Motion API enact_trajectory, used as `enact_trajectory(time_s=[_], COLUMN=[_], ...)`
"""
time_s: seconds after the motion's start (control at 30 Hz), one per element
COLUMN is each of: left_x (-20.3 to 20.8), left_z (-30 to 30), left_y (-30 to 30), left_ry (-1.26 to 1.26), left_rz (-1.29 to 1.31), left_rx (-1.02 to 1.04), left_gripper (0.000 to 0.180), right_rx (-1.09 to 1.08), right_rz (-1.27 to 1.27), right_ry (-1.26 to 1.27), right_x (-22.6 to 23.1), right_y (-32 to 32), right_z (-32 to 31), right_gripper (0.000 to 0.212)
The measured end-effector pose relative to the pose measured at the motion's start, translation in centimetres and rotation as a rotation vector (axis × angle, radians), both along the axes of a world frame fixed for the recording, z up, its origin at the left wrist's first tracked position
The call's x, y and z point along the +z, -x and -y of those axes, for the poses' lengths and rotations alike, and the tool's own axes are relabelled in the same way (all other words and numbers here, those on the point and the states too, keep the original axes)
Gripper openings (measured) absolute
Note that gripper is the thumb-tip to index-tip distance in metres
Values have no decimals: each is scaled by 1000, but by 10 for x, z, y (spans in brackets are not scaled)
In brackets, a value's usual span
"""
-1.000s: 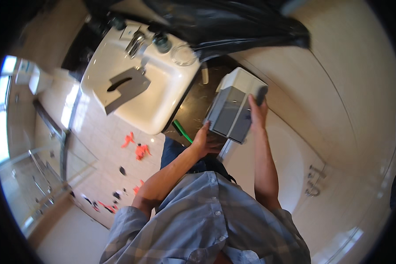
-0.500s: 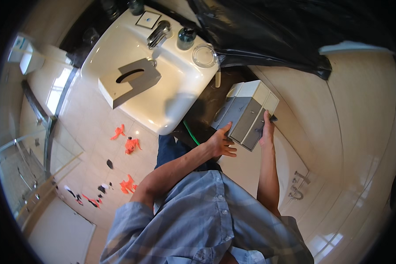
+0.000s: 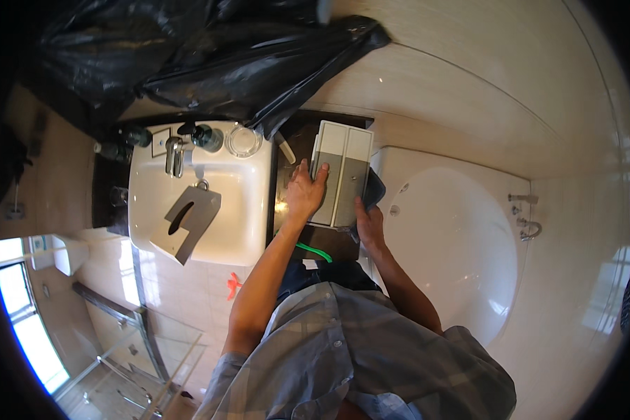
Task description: The person wipes the interior of a bathroom vanity drawer with a cloth, then removes and wipes a small rectangular box and a white plastic tray before placing them back inside. The person continues wiping the drawer interior and the items repeatedly.
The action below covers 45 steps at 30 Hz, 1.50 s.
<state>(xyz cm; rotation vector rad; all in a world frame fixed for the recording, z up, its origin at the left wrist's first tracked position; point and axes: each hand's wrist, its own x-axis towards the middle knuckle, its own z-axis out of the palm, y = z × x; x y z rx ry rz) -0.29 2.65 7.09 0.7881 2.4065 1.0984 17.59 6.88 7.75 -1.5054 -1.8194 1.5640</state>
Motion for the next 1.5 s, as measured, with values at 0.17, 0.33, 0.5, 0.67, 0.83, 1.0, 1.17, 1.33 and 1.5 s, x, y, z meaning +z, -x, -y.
enact_trajectory(time_s=[0.17,0.33,0.5,0.67,0.83,1.0,1.17,1.33,1.5], left_x=[23,0,-15,-15,-10,0,1,-1,7], left_z=[-36,-23,-1,-5,4,-16,-20,-28,-36], left_y=[-12,29,60,61,61,44,30,26,-3], left_ry=[329,373,214,230,226,273,331,363,190], left_rz=[-93,-184,-125,-135,-139,-146,-161,-10,364], left_rx=[-12,-19,11,2,39,20,52,110,-29], left_gripper=[73,63,61,61,61,58,60,85,98], right_rx=[-18,138,175,64,-22,-151,-220,-359,-465], right_rz=[-192,-333,-391,-315,-238,-209,-225,-292,-662], right_ry=[-245,-342,-482,-488,-365,-204,43,379,820], right_x=[-7,-6,-15,-39,-83,-156,-163,-161,-101], right_y=[13,28,84,115,122,99,64,37,-2], right_z=[4,19,-10,-69,-92,-111,-57,-8,-19], right_gripper=[50,45,54,57,62,68,77,77,73])
